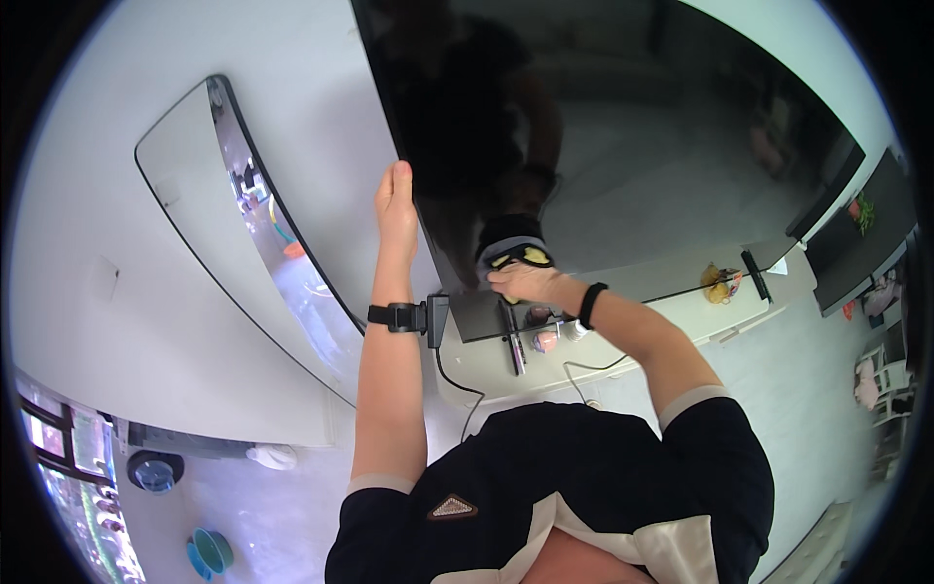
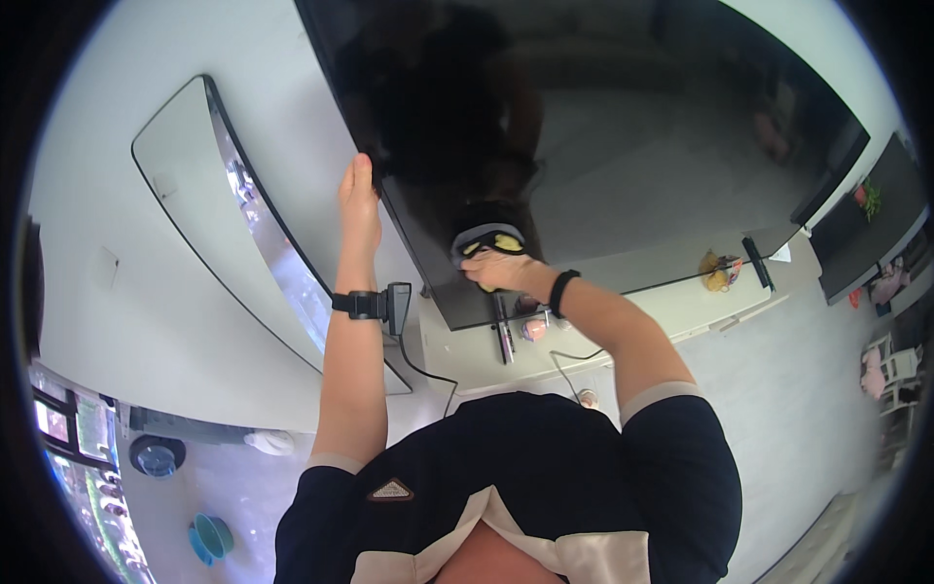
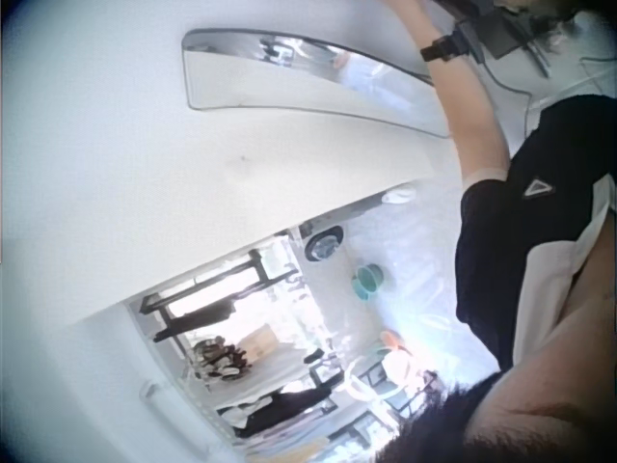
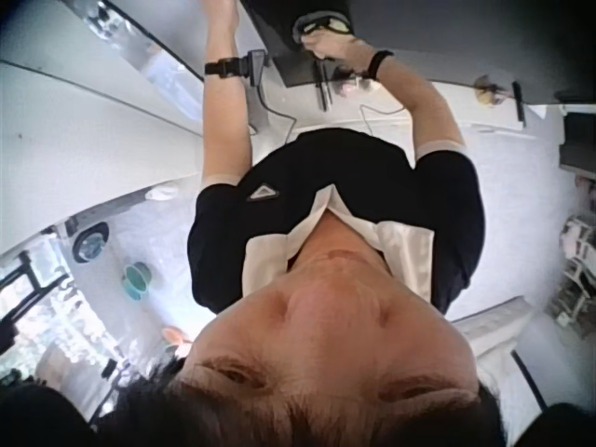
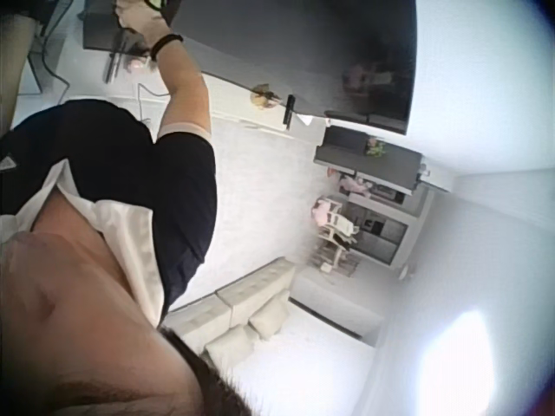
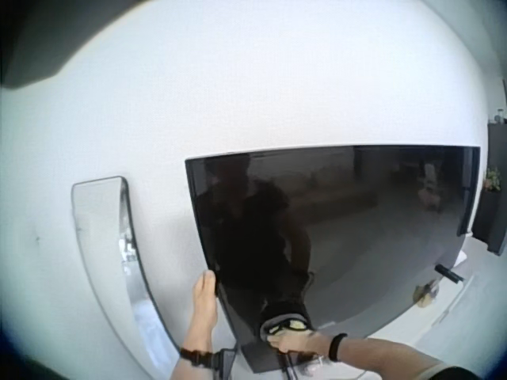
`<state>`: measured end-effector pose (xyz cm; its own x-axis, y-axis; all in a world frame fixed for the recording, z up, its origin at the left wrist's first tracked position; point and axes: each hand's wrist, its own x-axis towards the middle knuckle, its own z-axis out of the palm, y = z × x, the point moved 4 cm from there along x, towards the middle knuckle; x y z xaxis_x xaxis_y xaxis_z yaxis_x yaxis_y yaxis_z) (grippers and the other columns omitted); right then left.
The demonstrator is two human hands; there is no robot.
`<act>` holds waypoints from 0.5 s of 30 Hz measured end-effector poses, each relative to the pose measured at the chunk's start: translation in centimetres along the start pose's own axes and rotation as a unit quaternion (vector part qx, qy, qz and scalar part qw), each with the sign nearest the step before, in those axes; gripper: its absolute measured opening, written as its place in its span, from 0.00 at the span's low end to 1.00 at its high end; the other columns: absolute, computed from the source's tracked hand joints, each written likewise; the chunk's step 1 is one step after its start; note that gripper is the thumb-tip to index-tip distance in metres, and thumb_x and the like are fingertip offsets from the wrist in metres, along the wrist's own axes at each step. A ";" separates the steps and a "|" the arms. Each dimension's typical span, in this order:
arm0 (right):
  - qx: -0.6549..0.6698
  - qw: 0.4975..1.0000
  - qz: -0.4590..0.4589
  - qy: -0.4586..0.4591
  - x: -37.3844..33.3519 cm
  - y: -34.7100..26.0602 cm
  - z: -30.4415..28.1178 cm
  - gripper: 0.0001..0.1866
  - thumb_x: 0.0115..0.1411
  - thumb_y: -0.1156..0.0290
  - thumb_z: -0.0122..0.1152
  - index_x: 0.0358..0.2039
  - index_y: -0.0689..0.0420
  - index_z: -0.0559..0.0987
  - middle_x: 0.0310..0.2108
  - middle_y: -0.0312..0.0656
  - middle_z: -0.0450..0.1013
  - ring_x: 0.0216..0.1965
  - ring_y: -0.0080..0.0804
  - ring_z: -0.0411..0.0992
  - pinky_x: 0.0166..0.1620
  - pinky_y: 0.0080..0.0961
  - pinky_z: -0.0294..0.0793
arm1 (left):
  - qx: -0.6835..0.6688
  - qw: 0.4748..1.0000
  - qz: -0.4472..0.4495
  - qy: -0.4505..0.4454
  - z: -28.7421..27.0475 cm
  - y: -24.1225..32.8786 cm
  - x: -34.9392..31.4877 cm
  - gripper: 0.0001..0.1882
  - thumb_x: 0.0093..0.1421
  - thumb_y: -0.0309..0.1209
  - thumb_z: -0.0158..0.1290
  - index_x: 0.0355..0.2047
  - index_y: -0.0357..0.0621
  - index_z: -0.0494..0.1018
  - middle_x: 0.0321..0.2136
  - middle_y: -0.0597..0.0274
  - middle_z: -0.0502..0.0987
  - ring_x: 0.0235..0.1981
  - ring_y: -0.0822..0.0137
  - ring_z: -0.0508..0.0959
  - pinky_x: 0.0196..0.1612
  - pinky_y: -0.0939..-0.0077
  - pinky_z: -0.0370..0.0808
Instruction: The person wipes a large flat-screen TV with a cloth, then cleans the white TV stand and surrounding surfaces. The person uses a gray and yellow cloth to wipe the screen and the stand, moving items like a remote and papers as needed.
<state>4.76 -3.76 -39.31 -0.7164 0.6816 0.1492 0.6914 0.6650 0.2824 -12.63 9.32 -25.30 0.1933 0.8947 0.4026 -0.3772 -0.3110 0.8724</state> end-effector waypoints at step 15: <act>-0.291 0.872 0.043 0.391 13.3 7.6 -35.3 0.25 0.48 0.75 0.67 0.49 0.43 0.78 0.64 0.28 0.68 0.65 0.29 0.65 0.65 0.44 0.58 | 0.008 1.000 0.017 0.001 0.3 0.4 -0.9 0.32 0.72 0.55 0.49 0.53 0.34 0.75 0.38 0.69 0.74 0.42 0.74 0.69 0.50 0.77 0.68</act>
<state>-2.80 -0.41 -1.74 -0.6663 0.1526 0.7299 0.7442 0.1984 0.6378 -12.72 8.29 -25.28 0.1785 0.8843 0.4314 -0.3696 -0.3461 0.8623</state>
